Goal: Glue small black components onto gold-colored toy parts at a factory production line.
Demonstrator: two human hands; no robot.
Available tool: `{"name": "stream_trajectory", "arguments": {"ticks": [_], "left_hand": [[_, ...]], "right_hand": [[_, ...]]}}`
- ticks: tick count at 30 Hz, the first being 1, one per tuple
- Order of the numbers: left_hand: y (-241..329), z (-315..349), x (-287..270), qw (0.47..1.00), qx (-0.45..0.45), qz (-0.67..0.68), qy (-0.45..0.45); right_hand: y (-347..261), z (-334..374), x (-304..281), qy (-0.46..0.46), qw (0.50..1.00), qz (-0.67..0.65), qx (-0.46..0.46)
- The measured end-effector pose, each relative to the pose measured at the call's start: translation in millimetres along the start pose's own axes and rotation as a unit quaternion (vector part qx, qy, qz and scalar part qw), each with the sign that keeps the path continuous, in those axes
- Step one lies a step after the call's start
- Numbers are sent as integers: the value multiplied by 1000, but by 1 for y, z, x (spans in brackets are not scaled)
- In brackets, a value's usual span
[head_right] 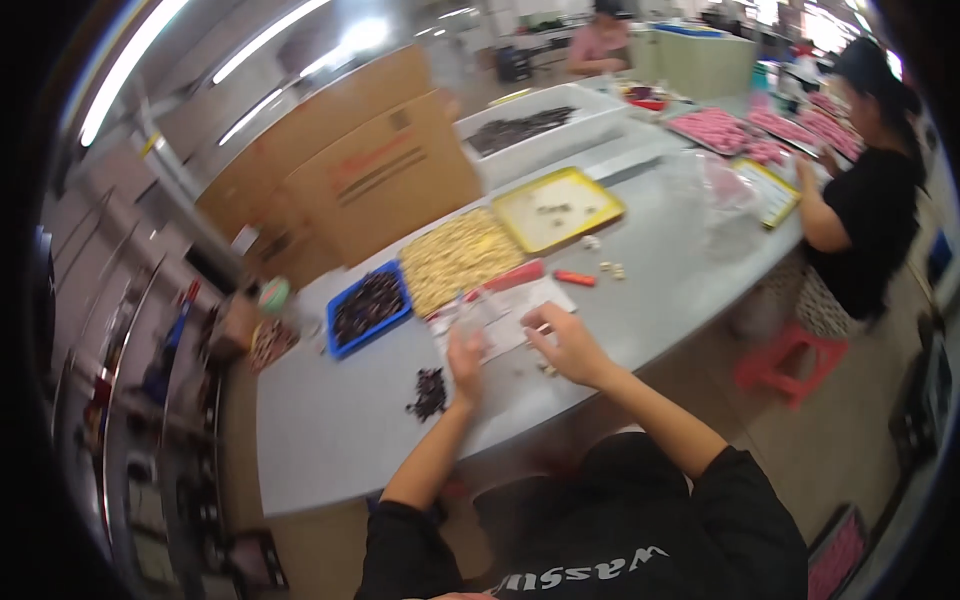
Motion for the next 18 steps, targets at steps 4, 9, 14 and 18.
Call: {"name": "stream_trajectory", "arguments": {"ticks": [4,9,14,18], "left_hand": [[11,-1,8,998,35,-48,-4],[24,3,10,993,68,-93,-32],[46,0,15,967,143,-187,-102],[71,-4,16,907,187,-352,-137]], "right_hand": [[-7,-10,29,-38,995,-72,49],[-4,-18,58,-100,981,-118,114],[-13,-12,52,-29,969,-238,53],[-15,-11,27,46,963,-263,28]]}}
Point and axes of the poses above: each hand's wrist, its own z-axis away from the middle knuckle, its own x-axis out of the palm, y = z × x, the point moved 3 cm from there along -z, towards the middle knuckle, and after that the axes turned 5 degrees about y, right-handed, at the moved point
